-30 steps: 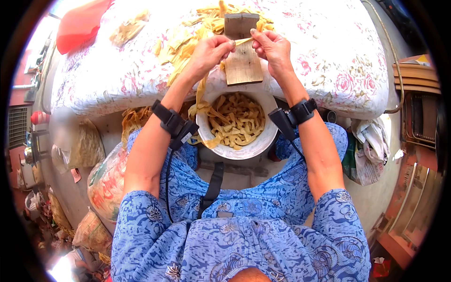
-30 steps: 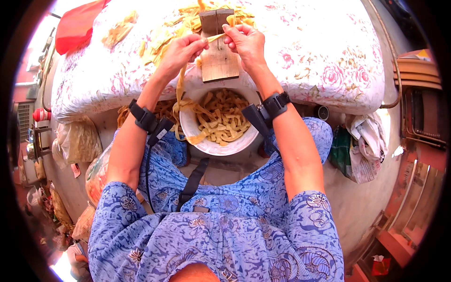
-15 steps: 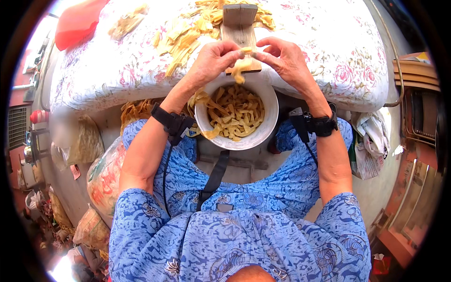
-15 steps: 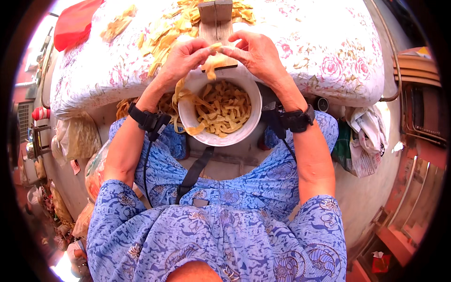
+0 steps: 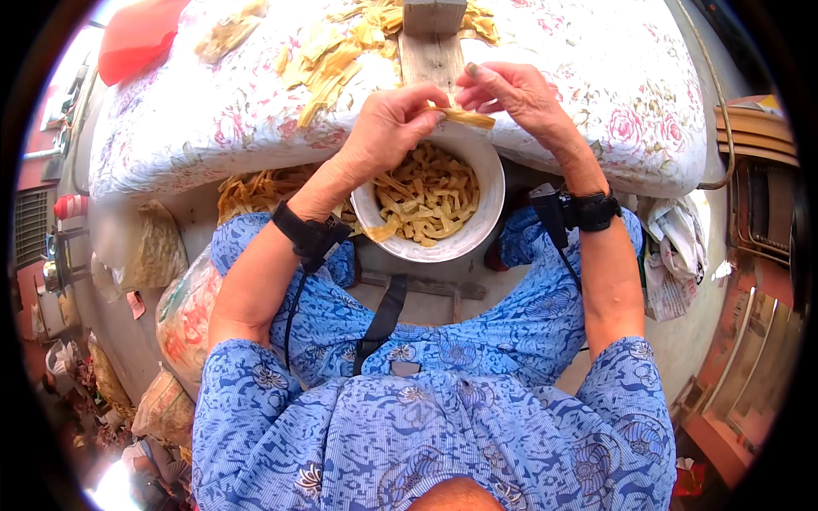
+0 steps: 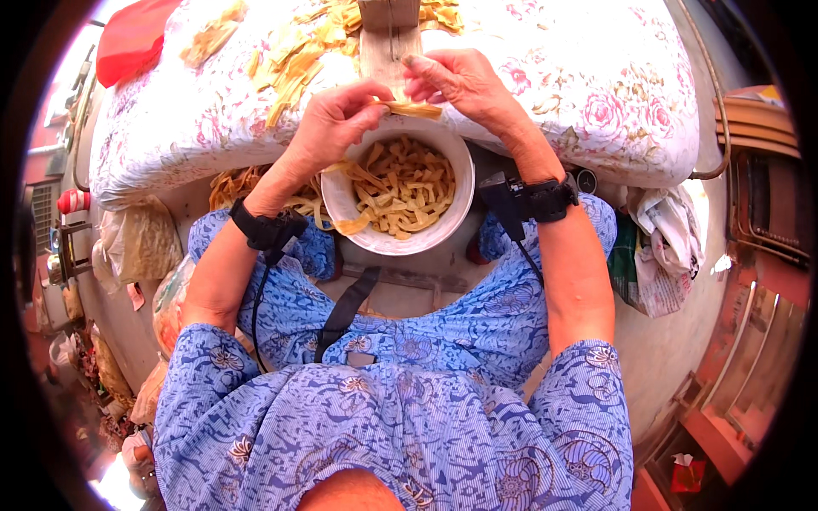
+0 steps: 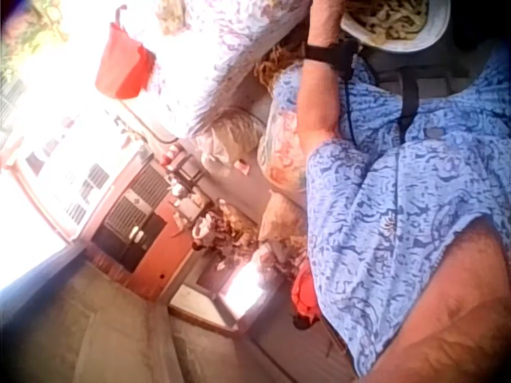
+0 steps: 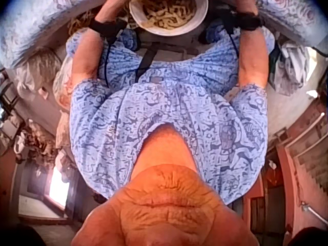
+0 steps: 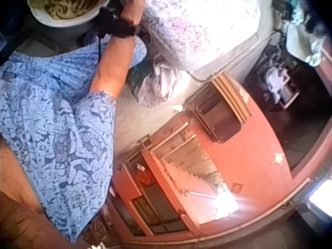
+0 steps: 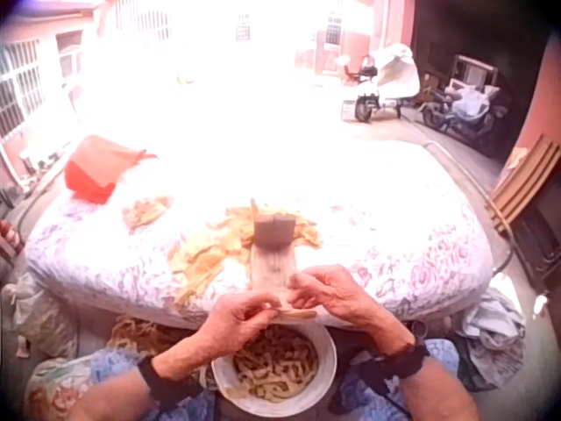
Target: The person shreds dried tobacco leaves by hand using a wooden shredding tool, placing the resulting strips into a bucket.
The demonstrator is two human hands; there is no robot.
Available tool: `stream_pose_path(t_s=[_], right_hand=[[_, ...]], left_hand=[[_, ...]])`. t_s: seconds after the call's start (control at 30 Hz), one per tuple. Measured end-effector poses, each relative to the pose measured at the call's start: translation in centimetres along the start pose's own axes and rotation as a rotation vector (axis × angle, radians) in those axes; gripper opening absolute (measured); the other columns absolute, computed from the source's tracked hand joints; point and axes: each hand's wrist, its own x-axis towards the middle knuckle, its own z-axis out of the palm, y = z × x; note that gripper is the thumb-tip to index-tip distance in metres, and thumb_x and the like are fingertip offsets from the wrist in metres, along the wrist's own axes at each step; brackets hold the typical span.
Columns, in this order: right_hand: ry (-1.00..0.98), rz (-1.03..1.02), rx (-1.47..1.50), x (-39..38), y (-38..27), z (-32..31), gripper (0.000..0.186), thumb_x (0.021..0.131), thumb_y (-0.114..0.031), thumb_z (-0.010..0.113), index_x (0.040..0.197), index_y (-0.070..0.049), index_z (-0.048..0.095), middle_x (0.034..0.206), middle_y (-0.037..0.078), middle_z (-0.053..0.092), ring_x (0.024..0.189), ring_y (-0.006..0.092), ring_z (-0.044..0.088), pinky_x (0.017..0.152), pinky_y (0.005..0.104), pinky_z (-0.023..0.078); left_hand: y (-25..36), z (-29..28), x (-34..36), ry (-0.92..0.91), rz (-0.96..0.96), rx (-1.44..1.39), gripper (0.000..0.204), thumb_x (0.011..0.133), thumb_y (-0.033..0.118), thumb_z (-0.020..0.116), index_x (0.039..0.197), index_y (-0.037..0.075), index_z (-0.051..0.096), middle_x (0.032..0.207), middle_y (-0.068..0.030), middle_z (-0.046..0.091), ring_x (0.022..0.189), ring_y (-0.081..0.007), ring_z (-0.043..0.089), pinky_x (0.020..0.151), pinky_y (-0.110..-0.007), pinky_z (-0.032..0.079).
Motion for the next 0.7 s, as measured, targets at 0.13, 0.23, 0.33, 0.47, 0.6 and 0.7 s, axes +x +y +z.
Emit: stream_pose_path(t_s=[0.13,0.23,0.33,0.47,0.6,0.7], right_hand=[[-0.204,0.242,0.046,-0.9,2.0,1.6,0.041,0.086,-0.037,0.053,0.083,0.003,0.061,0.059,0.002,0.056,0.043,0.0038,0.044,0.042,0.0157,0.035],[-0.527,0.189,0.103,-1.0,1.1,2.3,0.035,0.087,-0.031,0.053,0.085,0.003,0.062,0.057,0.0,0.054,0.041,0.001,0.038,0.039,0.0166,0.031],[-0.584,0.249,0.398,-1.7,-0.4,3.0,0.03,0.087,-0.025,0.052,0.09,0.003,0.062,0.044,-0.004,0.044,0.04,0.0005,0.038,0.039,0.0146,0.025],[-0.434,0.08,0.86,-1.1,-0.1,3.6,0.031,0.09,-0.026,0.048,0.1,0.001,0.06,0.045,-0.004,0.044,0.042,0.0,0.039,0.041,0.0155,0.026],[-0.127,-0.051,0.225,-0.8,-1.2,3.7,0.034,0.089,-0.03,0.051,0.101,0.001,0.061,0.058,-0.003,0.054,0.048,0.0006,0.046,0.044,0.016,0.032],[-0.104,-0.174,-0.066,-0.5,0.6,3.5,0.027,0.085,-0.023,0.056,0.102,-0.003,0.062,0.069,-0.001,0.06,0.055,0.0055,0.052,0.053,0.0185,0.041]], left_hand=[[0.9,0.4,-0.1,-0.013,0.343,0.251,0.009,0.083,0.01,0.057,0.092,0.006,0.059,0.063,0.0069,0.051,0.056,-0.0042,0.045,0.05,-0.018,0.038],[0.1,-1.2,0.0,-0.189,0.168,0.052,0.009,0.082,0.011,0.059,0.087,0.004,0.059,0.064,0.006,0.051,0.056,-0.003,0.045,0.05,-0.017,0.038],[0.7,-2.2,-0.1,-0.223,-0.036,-0.2,0.019,0.087,0.02,0.056,0.084,0.002,0.061,0.062,0.0036,0.054,0.056,-0.0031,0.048,0.05,-0.017,0.039],[-1.4,-1.3,0.3,-0.207,-0.213,-0.585,0.028,0.091,0.027,0.048,0.084,0.002,0.058,0.058,0.0044,0.049,0.046,-0.0007,0.038,0.044,-0.015,0.033],[-2.6,0.3,-0.2,-0.445,-0.431,-0.95,0.03,0.094,0.026,0.036,0.086,0.002,0.052,0.05,0.007,0.041,0.037,0.0005,0.029,0.041,-0.015,0.024],[-2.6,1.4,-0.1,-0.532,-0.463,-1.018,0.029,0.093,0.028,0.041,0.089,0.001,0.051,0.048,0.0068,0.041,0.035,0.0011,0.027,0.039,-0.015,0.021]])
